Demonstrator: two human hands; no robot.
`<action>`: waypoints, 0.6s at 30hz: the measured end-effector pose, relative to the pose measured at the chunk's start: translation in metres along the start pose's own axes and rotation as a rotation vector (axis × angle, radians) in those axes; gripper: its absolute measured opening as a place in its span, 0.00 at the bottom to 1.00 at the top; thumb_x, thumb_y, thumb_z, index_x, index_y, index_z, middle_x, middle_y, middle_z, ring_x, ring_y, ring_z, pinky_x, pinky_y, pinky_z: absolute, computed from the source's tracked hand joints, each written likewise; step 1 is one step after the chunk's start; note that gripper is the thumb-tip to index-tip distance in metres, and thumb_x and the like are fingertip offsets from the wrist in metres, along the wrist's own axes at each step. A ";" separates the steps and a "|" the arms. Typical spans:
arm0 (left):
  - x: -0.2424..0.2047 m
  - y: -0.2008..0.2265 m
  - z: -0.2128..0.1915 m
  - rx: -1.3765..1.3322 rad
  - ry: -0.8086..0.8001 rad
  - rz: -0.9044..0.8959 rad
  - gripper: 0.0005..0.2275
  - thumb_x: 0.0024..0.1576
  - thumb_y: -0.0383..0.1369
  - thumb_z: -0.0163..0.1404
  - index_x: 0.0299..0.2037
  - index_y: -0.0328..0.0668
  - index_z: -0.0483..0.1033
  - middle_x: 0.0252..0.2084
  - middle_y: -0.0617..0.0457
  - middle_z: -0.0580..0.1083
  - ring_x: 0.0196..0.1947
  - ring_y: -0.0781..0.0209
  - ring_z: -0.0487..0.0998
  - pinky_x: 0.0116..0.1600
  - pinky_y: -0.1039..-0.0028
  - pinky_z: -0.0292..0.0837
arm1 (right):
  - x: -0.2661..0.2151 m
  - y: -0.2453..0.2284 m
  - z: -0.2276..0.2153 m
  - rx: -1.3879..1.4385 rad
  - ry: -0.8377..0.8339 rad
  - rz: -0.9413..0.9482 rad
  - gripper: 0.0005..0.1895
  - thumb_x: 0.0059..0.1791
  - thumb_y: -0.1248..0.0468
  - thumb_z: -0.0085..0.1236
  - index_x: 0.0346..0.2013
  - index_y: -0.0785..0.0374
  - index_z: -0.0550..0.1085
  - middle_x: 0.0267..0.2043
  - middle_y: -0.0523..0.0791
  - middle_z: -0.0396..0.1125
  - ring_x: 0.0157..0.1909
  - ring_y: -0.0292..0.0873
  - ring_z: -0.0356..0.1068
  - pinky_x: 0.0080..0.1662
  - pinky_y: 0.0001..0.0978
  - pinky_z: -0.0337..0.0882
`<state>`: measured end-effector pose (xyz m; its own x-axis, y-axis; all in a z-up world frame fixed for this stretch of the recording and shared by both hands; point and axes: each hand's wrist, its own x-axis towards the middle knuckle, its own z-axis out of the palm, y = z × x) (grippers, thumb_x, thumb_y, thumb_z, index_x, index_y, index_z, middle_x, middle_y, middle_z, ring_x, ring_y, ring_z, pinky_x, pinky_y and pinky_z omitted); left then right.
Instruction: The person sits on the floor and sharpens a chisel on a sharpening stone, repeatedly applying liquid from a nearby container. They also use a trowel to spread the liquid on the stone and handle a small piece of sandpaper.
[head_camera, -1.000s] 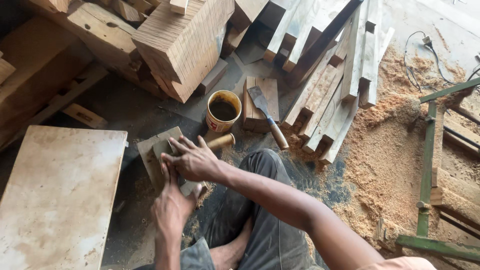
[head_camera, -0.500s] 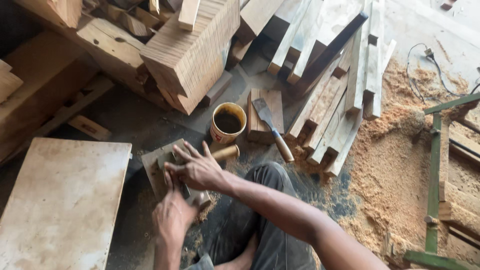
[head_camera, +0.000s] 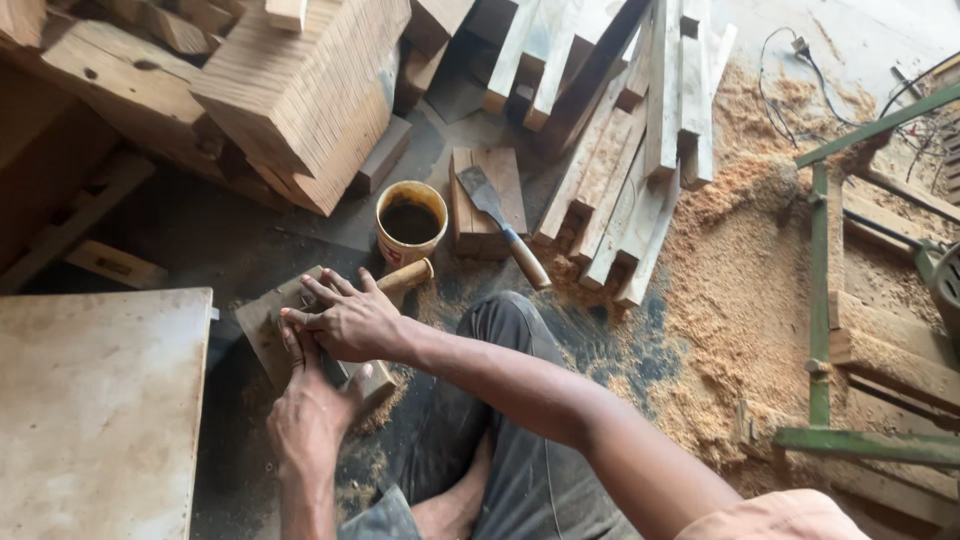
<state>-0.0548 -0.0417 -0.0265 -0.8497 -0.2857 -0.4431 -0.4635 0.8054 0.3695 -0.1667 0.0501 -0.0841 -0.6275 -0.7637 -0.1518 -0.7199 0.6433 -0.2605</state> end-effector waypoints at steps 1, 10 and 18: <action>-0.007 0.001 0.002 -0.016 -0.029 -0.014 0.53 0.51 0.57 0.53 0.77 0.50 0.26 0.81 0.52 0.38 0.49 0.32 0.81 0.50 0.57 0.83 | -0.012 -0.002 0.001 0.007 -0.002 -0.008 0.30 0.53 0.50 0.45 0.71 0.31 0.60 0.81 0.49 0.42 0.80 0.59 0.42 0.66 0.80 0.46; -0.035 0.009 0.009 0.071 -0.177 -0.092 0.54 0.50 0.60 0.51 0.76 0.54 0.23 0.80 0.54 0.40 0.51 0.34 0.81 0.48 0.57 0.86 | -0.050 -0.009 0.002 -0.031 -0.022 -0.031 0.30 0.53 0.47 0.47 0.72 0.29 0.59 0.82 0.47 0.40 0.80 0.60 0.41 0.64 0.86 0.43; 0.030 0.005 -0.019 0.054 -0.092 -0.057 0.55 0.51 0.61 0.50 0.78 0.49 0.22 0.81 0.50 0.43 0.45 0.36 0.84 0.47 0.57 0.86 | 0.028 0.012 0.005 0.020 -0.019 0.064 0.27 0.55 0.46 0.44 0.71 0.28 0.59 0.81 0.47 0.37 0.80 0.59 0.37 0.65 0.87 0.36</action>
<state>-0.0873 -0.0562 -0.0222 -0.7943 -0.2848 -0.5366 -0.4943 0.8165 0.2984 -0.1911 0.0363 -0.0963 -0.6659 -0.7222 -0.1869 -0.6724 0.6896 -0.2691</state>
